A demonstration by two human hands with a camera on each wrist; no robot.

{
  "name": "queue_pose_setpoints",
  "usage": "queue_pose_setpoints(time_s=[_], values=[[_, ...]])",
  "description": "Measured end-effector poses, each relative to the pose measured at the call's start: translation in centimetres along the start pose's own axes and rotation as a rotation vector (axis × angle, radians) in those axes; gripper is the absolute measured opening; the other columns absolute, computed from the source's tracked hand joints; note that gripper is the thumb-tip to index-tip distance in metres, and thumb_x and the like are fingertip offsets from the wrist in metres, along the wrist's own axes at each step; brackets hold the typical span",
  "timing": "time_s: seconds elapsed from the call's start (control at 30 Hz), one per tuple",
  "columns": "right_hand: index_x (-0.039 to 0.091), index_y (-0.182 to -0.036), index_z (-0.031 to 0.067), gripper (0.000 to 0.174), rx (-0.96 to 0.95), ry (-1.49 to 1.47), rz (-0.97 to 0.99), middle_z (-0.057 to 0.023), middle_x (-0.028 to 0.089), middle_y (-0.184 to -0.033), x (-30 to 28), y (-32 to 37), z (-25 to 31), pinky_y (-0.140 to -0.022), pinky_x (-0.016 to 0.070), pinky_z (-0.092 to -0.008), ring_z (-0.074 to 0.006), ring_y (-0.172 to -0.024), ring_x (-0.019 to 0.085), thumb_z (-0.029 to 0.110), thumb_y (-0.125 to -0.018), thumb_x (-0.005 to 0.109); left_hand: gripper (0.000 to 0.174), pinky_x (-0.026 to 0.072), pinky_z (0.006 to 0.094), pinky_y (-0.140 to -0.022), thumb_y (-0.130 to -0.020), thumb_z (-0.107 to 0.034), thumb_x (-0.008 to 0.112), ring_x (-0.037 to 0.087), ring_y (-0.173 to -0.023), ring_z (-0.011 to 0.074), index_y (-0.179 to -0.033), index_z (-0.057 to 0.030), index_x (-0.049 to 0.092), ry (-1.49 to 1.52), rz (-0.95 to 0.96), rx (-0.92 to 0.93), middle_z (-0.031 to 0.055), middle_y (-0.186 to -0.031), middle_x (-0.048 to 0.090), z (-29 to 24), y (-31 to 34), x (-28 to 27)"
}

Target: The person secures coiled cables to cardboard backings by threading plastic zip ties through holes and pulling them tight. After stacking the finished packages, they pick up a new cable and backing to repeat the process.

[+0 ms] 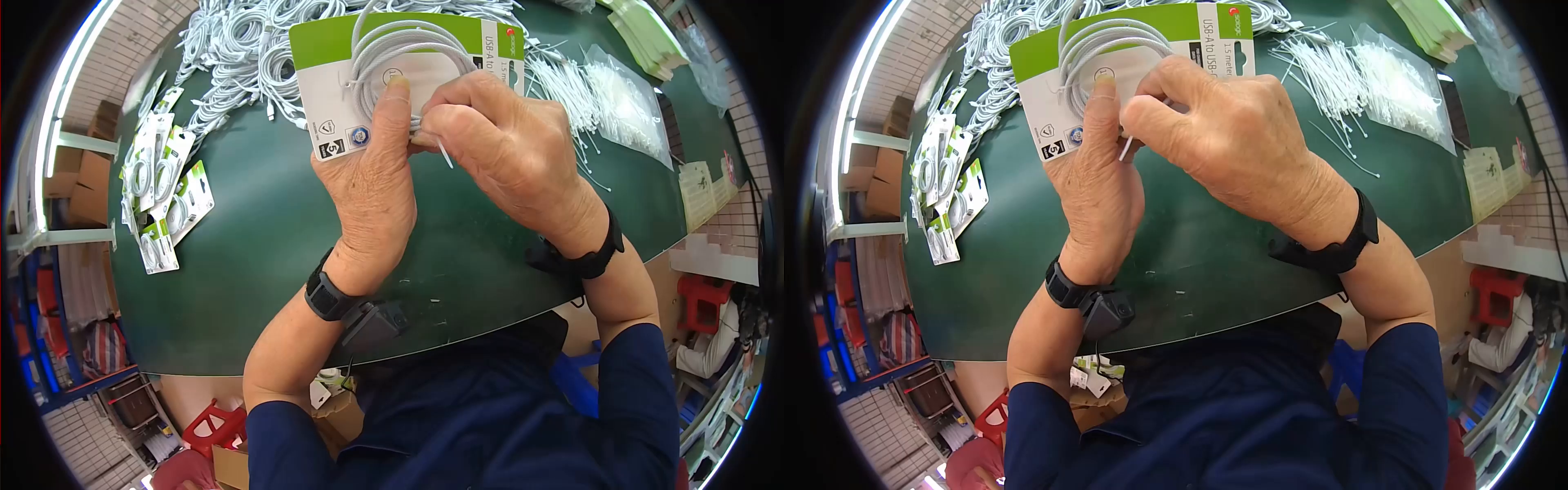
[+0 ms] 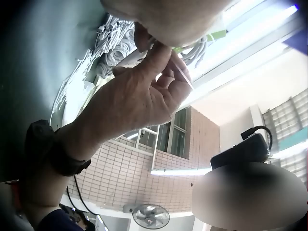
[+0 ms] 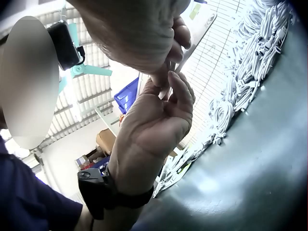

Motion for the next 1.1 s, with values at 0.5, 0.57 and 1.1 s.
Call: queue_pose_setpoints(time_s=[0.5,0.57,1.1], values=[[0.076,-0.092,0.0032,0.024,-0.226,-0.121,-0.180,-0.0075,0.072,-0.100,-0.7,0.8,0.1,-0.059,0.0573,-0.0289,-0.0187,-0.071,0.070,0.006,-0.069,0.080,0.045,0.0602,0.0293,-0.082,-0.101,-0.012,0.073,0.069,-0.103,0.0156,-0.139,-0.0037,0.051,-0.066,0.016,0.168,0.0082,-0.124,0.066,-1.7,0.0,0.7],[0.076,-0.091,0.0027,0.023,-0.236,-0.113,-0.185,-0.0076,0.072,-0.099,-0.6,0.8,0.2,-0.058,0.0569,-0.0291,-0.0187,-0.070,0.070,0.005,-0.068,0.080,0.046,0.0601,0.0291,-0.082,-0.101,-0.012,0.073,0.069,-0.104,0.0154,-0.140,-0.0039,0.051,-0.073,0.019,0.161,0.0082,-0.124,0.067,-2.0,0.1,0.8],[0.071,-0.081,0.0015,0.014,-0.208,-0.151,-0.256,-0.0076,0.071,-0.090,0.2,0.8,0.8,-0.054,0.0560,-0.0299,-0.0189,-0.068,0.070,0.005,-0.068,0.077,0.048,0.0564,0.0338,-0.099,-0.103,-0.012,0.069,0.064,-0.115,0.0170,-0.145,-0.0040,0.046,-0.018,0.039,0.118,0.0089,-0.130,0.063,-1.3,-0.3,0.5]])
Point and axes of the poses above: each hand's wrist, its own y-axis away from the middle knuckle, its own x-axis out of the palm, z = x × y, the point moved 3 cm from there along -y, towards the middle knuckle
